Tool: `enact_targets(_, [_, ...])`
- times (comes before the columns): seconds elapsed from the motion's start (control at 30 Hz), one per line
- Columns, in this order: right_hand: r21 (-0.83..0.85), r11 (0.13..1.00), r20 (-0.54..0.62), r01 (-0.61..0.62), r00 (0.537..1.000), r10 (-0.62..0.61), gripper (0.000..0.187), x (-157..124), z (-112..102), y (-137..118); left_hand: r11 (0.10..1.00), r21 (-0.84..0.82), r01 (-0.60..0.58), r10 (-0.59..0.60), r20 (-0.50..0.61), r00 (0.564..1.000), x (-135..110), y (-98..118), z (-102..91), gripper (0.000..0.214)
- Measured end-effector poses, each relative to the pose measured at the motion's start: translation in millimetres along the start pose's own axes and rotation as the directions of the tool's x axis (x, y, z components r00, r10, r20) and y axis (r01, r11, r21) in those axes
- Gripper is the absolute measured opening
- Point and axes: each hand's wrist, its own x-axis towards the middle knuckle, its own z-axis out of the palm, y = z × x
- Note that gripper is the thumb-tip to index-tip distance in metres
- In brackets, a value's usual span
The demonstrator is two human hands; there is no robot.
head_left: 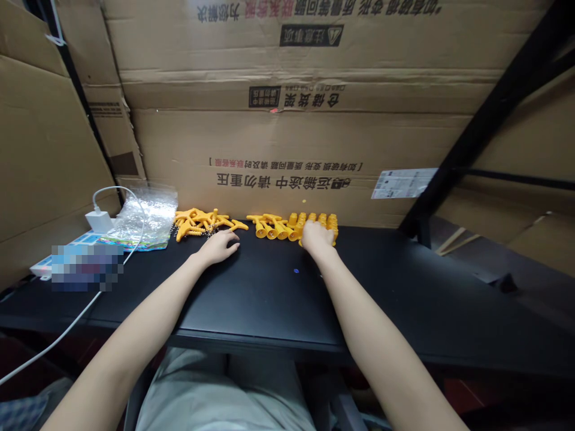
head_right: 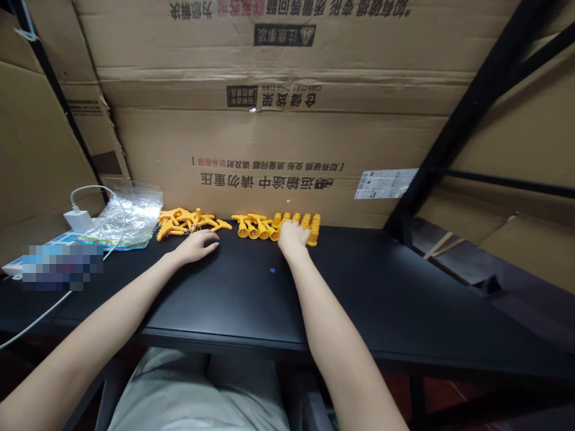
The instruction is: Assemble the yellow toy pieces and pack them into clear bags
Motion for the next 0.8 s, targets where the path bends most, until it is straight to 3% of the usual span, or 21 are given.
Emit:
enact_targets(0.2, [0.102, 0.995, 0.235, 0.003, 0.972, -0.027, 0.038, -16, -15, -26, 0.999, 0.031, 0.015, -0.016, 0.043, 0.999, 0, 2, -0.6, 0.025])
enact_targets(0.33, [0.333, 0.94, 0.259, 0.075, 0.951, -0.168, 0.023, -29, -8, -44, 0.998, 0.052, 0.028, -0.029, 0.006, 1.0, 1, 0, 0.6, 0.024])
enact_targets(0.47, [0.539, 0.835, 0.243, 0.108, 0.93, -0.277, 0.021, -37, 9, -53, 0.99, 0.054, 0.128, -0.119, -0.136, 0.983, 9, -8, 0.1, 0.024])
enact_targets(0.57, [0.554, 0.82, 0.246, 0.144, 0.913, -0.326, 0.025, -39, 18, -54, 0.982, 0.076, 0.175, -0.161, -0.16, 0.974, 22, -14, -1.3, 0.025])
enact_targets(0.67, [0.505, 0.844, 0.272, 0.183, 0.893, -0.357, 0.026, -40, 19, -54, 0.972, 0.15, 0.18, -0.164, -0.113, 0.98, 39, -20, -0.1, 0.024])
enact_targets(0.8, [0.457, 0.862, 0.281, 0.221, 0.883, -0.376, 0.025, -41, 18, -54, 0.942, 0.209, 0.261, -0.256, -0.051, 0.965, 58, -24, 10.3, 0.025])
